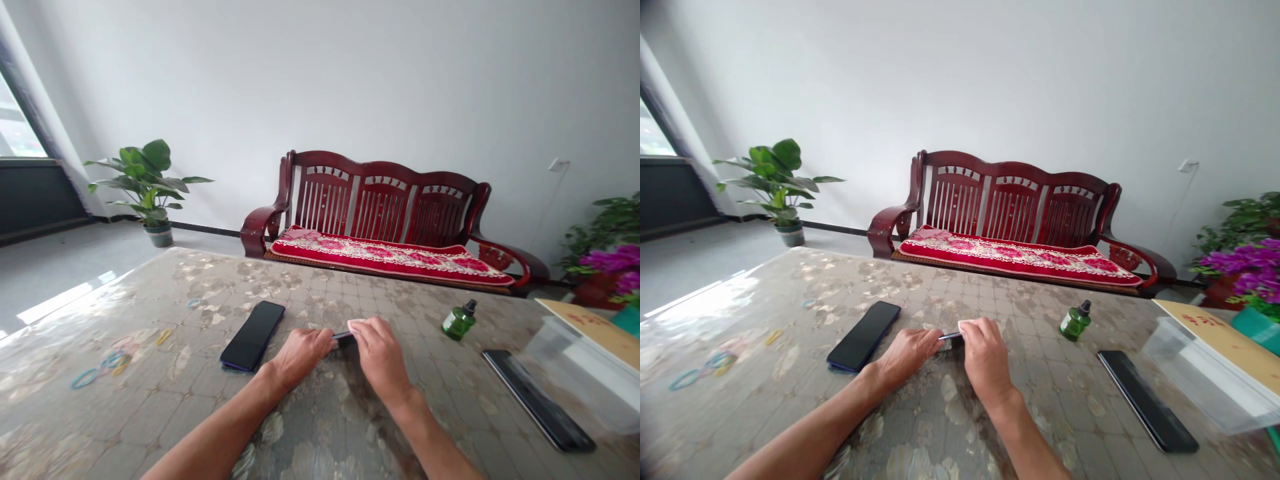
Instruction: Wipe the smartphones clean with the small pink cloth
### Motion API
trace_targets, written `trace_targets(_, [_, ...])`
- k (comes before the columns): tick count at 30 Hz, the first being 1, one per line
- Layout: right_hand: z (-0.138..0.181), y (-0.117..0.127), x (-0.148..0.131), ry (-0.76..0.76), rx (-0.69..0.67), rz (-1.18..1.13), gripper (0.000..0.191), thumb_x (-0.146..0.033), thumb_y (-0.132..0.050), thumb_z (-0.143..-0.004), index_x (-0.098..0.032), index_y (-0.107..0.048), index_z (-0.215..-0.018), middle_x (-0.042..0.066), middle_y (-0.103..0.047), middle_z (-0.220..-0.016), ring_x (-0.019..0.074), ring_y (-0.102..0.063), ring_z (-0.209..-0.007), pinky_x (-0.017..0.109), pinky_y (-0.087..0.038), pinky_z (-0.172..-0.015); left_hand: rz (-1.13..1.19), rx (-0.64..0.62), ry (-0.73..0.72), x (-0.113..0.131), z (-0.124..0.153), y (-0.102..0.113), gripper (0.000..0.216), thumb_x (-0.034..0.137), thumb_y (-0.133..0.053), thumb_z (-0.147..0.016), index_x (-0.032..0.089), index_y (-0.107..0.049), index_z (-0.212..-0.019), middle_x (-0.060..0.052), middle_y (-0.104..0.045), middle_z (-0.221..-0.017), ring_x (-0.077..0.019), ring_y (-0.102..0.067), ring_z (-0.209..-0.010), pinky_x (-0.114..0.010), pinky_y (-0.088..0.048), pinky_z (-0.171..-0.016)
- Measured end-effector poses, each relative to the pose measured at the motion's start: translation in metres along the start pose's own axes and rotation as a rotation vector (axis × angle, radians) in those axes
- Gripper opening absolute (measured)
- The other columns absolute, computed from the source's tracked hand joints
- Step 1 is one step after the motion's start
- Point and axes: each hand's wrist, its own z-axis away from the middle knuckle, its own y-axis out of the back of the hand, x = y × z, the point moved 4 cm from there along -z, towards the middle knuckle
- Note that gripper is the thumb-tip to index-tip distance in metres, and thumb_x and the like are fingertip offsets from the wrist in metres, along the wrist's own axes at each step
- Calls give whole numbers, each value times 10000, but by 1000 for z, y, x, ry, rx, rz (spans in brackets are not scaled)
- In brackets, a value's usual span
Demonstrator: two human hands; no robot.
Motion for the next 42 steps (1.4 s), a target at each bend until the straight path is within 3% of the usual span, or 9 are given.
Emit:
trace_targets(4, [1,-8,-20,102,-66,-16,256,-176,-459,-982,-254,-660,-1121,56,-649,-986,198,-595,-956,332,-495,-867,-22,-3,-4,1,0,2,236,265,-400,-1027,177,-554,-871,-36,-692,-764,-160,-664,-688,-213,-429,-590])
trace_targets(12, [1,10,19,-17,37,133,218,-146,-475,-967,-219,-669,-1033,62,-636,-905,208,-595,-898,334,-491,-827,-11,-13,55,-3,-3,1,245,271,-388,-1022,183,-564,-875,-31,-687,-729,-156,-668,-680,-202,-436,-582])
trace_targets(18, [3,-3,-18,123,-58,-6,275,-138,-455,-970,-232,-646,-1144,63,-647,-1020,200,-588,-981,329,-484,-899,29,11,40,-2,-4,3,247,264,-391,-1023,179,-565,-870,-34,-682,-734,-159,-673,-686,-205,-442,-590])
trace_targets(20, [2,-4,-17,111,-71,-14,282,-138,-454,-965,-249,-658,-1127,58,-649,-1018,200,-588,-978,326,-486,-890,27,-3,56,-3,-4,4,238,265,-402,-1021,181,-568,-873,-34,-681,-731,-161,-673,-681,-205,-438,-587])
trace_targets(26, [-1,15,41,-108,61,60,255,-204,-457,-957,-241,-707,-985,65,-646,-914,220,-584,-903,342,-478,-820,40,-50,130,-4,-5,7,223,270,-424,-1006,194,-593,-880,-51,-679,-740,-197,-675,-693,-239,-424,-598])
trace_targets(31, [5,16,80,-352,142,-114,254,-336,-506,-920,-216,-728,-951,67,-678,-912,209,-627,-863,323,-491,-783,72,-51,147,1,-7,16,256,286,-407,-1012,198,-613,-887,-59,-690,-812,-193,-660,-743,-243,-410,-617])
trace_targets(39, [22,-9,104,-595,150,-382,373,-441,-514,-824,-191,-748,-970,84,-734,-918,224,-662,-785,345,-517,-742,102,-54,193,3,-10,18,181,241,-445,-999,190,-618,-1013,-68,-718,-917,-194,-681,-830,-234,-433,-673])
trace_targets(42, [29,-16,108,-633,89,-425,346,-406,-510,-791,-198,-760,-908,51,-727,-725,223,-656,-649,341,-516,-660,110,-53,218,1,-10,17,200,241,-433,-1001,190,-627,-1000,-77,-721,-913,-207,-689,-840,-241,-436,-676])
